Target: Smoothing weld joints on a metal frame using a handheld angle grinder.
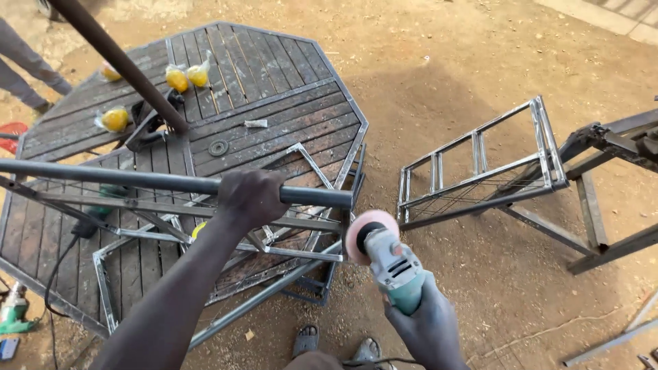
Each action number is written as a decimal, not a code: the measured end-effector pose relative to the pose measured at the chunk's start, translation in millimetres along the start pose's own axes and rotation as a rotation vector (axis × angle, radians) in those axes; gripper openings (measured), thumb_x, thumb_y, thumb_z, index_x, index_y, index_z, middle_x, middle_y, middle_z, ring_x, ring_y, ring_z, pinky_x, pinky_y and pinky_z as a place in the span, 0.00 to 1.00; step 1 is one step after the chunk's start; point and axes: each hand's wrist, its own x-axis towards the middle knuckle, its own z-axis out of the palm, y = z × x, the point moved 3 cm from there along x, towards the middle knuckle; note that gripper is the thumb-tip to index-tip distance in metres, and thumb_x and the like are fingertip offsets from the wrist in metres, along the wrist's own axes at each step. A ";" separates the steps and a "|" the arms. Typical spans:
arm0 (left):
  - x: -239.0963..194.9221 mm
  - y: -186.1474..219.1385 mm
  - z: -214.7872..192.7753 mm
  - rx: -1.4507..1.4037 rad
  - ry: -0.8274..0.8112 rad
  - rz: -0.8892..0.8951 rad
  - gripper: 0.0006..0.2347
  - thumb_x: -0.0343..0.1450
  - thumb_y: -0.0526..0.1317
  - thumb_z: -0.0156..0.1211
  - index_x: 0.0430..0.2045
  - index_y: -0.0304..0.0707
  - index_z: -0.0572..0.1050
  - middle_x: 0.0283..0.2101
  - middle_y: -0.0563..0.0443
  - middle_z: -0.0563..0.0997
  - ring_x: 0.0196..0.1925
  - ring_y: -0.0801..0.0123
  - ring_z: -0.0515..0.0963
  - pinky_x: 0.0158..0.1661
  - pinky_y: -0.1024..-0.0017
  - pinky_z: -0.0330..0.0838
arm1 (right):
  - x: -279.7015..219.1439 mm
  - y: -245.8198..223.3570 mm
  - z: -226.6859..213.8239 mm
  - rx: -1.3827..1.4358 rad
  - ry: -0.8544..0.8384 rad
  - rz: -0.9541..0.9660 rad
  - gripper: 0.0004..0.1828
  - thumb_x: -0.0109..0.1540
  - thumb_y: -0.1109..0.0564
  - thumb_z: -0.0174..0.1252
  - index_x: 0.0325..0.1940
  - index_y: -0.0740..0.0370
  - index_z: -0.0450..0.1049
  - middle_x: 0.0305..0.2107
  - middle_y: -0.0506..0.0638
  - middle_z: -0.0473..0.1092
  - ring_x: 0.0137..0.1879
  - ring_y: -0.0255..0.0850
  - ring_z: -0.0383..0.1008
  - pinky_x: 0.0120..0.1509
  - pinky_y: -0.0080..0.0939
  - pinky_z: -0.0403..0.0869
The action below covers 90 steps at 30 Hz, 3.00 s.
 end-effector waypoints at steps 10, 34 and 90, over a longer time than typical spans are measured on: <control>-1.8 -3.3 6.7 -0.012 0.085 0.034 0.18 0.75 0.50 0.53 0.12 0.49 0.71 0.09 0.62 0.70 0.09 0.66 0.73 0.12 0.60 0.71 | 7.8 -20.8 -0.3 0.211 -0.068 -0.128 0.31 0.49 0.45 0.70 0.56 0.50 0.73 0.36 0.46 0.83 0.37 0.37 0.79 0.44 0.42 0.74; -39.1 12.5 1.1 -0.060 0.207 0.028 0.11 0.67 0.47 0.61 0.15 0.44 0.77 0.14 0.55 0.78 0.16 0.55 0.80 0.21 0.53 0.77 | 86.8 11.1 -34.3 0.755 -0.767 0.009 0.17 0.52 0.66 0.68 0.39 0.70 0.68 0.25 0.64 0.71 0.25 0.59 0.77 0.29 0.56 0.76; -53.0 12.9 -0.1 -0.038 0.210 0.021 0.11 0.67 0.48 0.60 0.14 0.47 0.75 0.13 0.55 0.76 0.16 0.58 0.79 0.20 0.53 0.76 | 73.7 47.9 5.4 0.908 -0.856 0.071 0.21 0.49 0.68 0.67 0.40 0.67 0.64 0.25 0.66 0.69 0.23 0.60 0.74 0.27 0.56 0.76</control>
